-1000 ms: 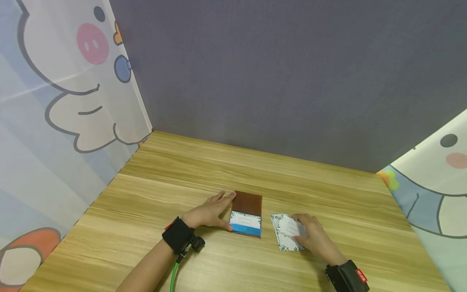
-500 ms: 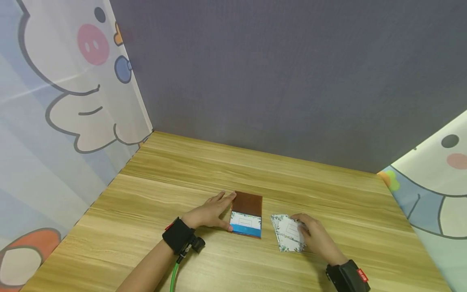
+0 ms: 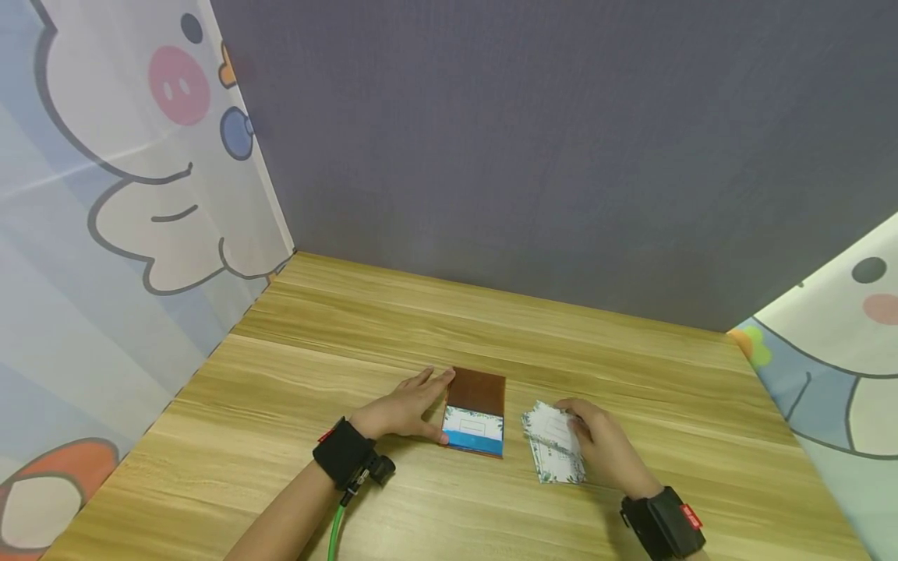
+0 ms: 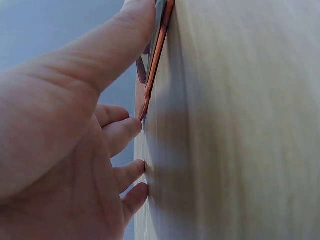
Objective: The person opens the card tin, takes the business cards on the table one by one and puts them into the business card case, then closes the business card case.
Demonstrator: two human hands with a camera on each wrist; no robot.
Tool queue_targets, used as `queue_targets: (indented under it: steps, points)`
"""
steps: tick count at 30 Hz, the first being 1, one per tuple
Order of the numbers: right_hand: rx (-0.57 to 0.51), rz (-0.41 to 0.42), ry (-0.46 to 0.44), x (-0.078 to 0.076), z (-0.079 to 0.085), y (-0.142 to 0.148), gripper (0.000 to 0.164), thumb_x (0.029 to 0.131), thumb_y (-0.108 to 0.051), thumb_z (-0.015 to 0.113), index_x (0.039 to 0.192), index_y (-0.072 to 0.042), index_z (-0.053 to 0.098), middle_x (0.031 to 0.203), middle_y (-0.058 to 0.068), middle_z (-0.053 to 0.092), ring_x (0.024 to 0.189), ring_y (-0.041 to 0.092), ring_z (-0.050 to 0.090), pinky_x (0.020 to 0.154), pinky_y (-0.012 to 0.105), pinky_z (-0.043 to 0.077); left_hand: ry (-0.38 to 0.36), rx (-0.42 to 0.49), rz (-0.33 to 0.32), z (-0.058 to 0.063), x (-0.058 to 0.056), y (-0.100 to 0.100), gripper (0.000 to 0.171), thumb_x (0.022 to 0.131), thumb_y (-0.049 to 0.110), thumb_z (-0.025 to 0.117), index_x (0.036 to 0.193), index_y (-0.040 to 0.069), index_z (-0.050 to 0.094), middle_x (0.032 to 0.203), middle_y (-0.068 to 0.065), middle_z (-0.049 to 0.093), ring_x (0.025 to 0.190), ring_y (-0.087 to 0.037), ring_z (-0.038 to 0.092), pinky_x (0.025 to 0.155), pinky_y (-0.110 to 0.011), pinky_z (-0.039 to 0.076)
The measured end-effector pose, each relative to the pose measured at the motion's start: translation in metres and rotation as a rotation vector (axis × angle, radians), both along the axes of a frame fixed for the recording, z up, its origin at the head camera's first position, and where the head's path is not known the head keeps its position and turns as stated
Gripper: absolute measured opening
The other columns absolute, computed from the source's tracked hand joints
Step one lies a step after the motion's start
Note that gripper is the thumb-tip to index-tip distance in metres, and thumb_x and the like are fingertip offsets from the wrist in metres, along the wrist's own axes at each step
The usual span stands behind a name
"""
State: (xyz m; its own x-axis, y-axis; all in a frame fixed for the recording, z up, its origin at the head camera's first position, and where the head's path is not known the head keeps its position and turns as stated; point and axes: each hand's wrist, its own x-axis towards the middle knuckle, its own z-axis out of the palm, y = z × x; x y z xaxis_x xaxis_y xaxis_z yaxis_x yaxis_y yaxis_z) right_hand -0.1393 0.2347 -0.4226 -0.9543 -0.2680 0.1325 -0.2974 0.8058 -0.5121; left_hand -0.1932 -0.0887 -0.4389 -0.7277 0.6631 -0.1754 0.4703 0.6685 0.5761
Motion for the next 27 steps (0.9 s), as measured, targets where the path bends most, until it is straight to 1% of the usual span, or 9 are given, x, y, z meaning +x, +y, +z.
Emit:
queue_targets:
  steps: [3,9,12,18,22,25,27]
  points:
    - [0.002,0.004,0.024,-0.002,0.002,-0.004,0.035,0.082,0.014,0.054,0.111,-0.005,0.061,0.108,0.011,0.063,0.087,0.015,0.059,0.065,0.025,0.048,-0.002,-0.002,-0.002,0.001,0.0,0.0,0.1,0.078,0.044,0.068,0.148,0.01,0.006,0.154,-0.006,0.014,0.142,-0.033,0.001,0.11,-0.057,0.011]
    - [-0.006,0.002,0.031,-0.007,0.004,-0.013,0.033,0.083,0.011,0.055,0.111,-0.006,0.061,0.107,0.011,0.064,0.09,0.018,0.061,0.067,0.028,0.049,-0.001,-0.001,0.0,0.001,0.001,0.0,0.1,0.077,0.044,0.068,0.148,0.01,0.007,0.154,-0.006,0.014,0.142,-0.033,0.002,0.11,-0.057,0.012]
    - [-0.013,0.01,0.037,-0.009,0.005,-0.017,0.033,0.084,0.011,0.055,0.111,-0.006,0.061,0.107,0.011,0.064,0.09,0.018,0.061,0.067,0.029,0.05,-0.002,0.001,0.002,0.001,0.0,0.0,0.1,0.077,0.044,0.068,0.148,0.01,0.007,0.154,-0.006,0.014,0.142,-0.033,0.002,0.11,-0.057,0.012]
    - [-0.029,0.046,0.086,-0.013,0.006,-0.024,0.032,0.083,0.011,0.055,0.11,-0.004,0.061,0.108,0.011,0.064,0.095,0.024,0.063,0.073,0.032,0.052,-0.006,0.002,0.006,0.001,0.0,0.0,0.1,0.077,0.044,0.069,0.148,0.011,0.007,0.154,-0.005,0.013,0.142,-0.032,0.001,0.11,-0.057,0.011]
    - [-0.02,0.056,0.114,-0.015,0.007,-0.028,0.032,0.084,0.01,0.055,0.111,-0.006,0.061,0.107,0.011,0.064,0.093,0.023,0.063,0.072,0.031,0.052,-0.006,0.0,0.009,0.0,0.0,0.0,0.1,0.077,0.044,0.069,0.149,0.011,0.008,0.154,-0.005,0.014,0.142,-0.031,0.001,0.11,-0.056,0.011]
    - [-0.012,0.059,0.14,-0.017,0.006,-0.03,0.032,0.083,0.01,0.056,0.11,-0.007,0.062,0.105,0.009,0.065,0.085,0.018,0.062,0.066,0.028,0.05,-0.005,-0.002,0.007,0.0,-0.001,0.0,0.1,0.077,0.045,0.069,0.149,0.011,0.008,0.154,-0.005,0.014,0.142,-0.031,0.001,0.11,-0.056,0.011]
    - [-0.012,0.062,0.151,-0.019,0.007,-0.033,0.032,0.083,0.01,0.056,0.11,-0.007,0.062,0.104,0.008,0.065,0.083,0.016,0.061,0.064,0.026,0.048,-0.004,-0.003,0.007,0.0,-0.001,0.0,0.1,0.077,0.045,0.069,0.149,0.011,0.008,0.154,-0.005,0.014,0.142,-0.032,0.001,0.11,-0.056,0.011]
